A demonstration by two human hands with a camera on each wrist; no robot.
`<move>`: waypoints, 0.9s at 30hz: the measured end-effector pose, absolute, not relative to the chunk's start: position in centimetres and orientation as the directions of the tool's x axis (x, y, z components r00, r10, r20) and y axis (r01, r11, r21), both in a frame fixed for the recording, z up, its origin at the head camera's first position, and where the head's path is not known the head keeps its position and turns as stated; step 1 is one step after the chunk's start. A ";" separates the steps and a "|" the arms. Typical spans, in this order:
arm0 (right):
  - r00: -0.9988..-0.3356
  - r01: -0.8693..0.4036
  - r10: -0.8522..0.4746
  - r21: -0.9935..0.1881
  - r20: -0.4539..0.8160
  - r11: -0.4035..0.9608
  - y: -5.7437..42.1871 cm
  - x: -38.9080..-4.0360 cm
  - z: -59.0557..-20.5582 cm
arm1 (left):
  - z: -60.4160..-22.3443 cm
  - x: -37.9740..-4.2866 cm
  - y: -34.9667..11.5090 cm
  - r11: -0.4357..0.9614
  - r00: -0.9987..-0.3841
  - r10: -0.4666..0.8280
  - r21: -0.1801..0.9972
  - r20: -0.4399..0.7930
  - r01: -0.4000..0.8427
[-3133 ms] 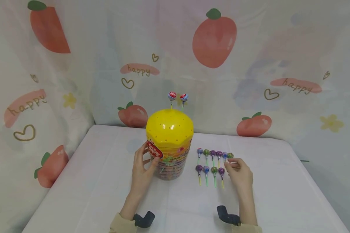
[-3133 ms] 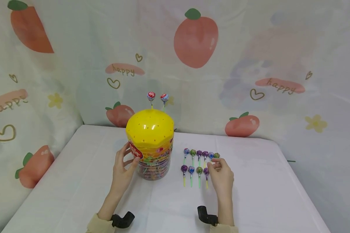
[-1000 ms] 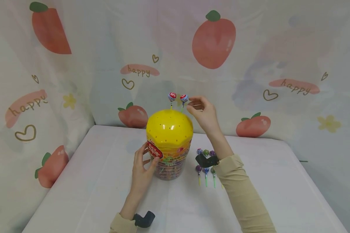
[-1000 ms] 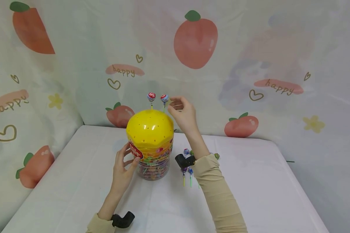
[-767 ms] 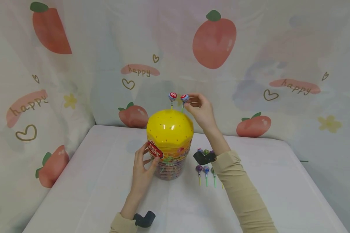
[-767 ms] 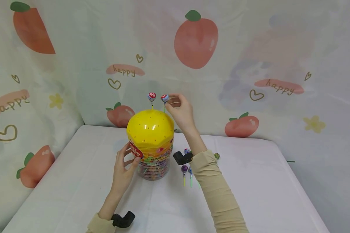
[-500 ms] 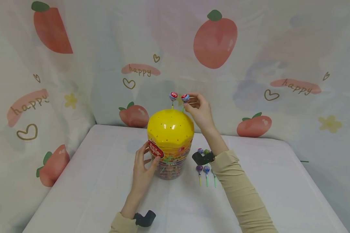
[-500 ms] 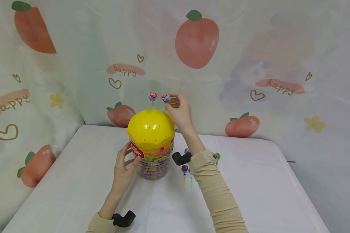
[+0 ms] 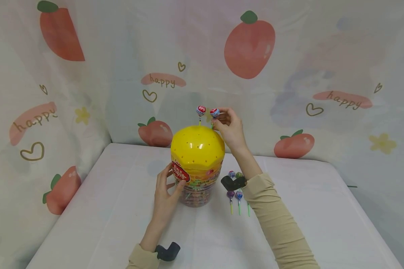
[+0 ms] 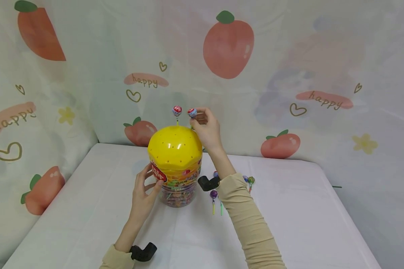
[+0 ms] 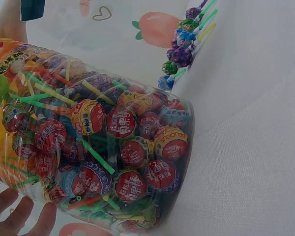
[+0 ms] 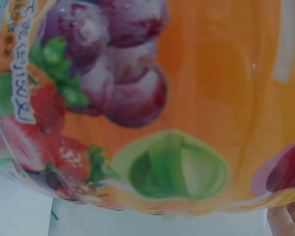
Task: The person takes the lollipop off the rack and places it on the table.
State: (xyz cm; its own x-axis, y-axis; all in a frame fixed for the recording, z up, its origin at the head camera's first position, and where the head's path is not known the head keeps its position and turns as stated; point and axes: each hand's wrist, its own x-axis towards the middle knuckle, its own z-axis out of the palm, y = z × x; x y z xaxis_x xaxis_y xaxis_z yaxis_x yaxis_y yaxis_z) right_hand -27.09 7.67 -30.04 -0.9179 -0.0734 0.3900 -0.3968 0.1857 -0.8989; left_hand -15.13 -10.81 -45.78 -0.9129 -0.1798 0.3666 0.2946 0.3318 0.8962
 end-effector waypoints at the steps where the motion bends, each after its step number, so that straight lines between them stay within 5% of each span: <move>1: -0.917 -0.399 -0.074 -0.898 0.392 0.183 7.7 -27.1 -30.0 | -45.8 -15.1 -10.8 0.332 -0.913 -0.181 0.896 0.366 0.294; 27: -0.876 -0.480 -0.060 -0.856 0.478 0.195 7.4 -27.3 -30.3 | -45.7 -15.3 -10.8 0.332 -0.902 -0.177 0.886 0.395 0.322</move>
State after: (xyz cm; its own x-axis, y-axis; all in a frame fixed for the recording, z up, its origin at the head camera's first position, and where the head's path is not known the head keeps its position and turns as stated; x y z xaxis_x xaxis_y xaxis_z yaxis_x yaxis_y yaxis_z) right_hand -27.26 7.43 -30.30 -0.8765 -0.0603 0.4776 -0.4796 0.1945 -0.8556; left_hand -15.27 -10.84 -45.72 -0.9016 -0.1773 0.3946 0.3225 0.3325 0.8863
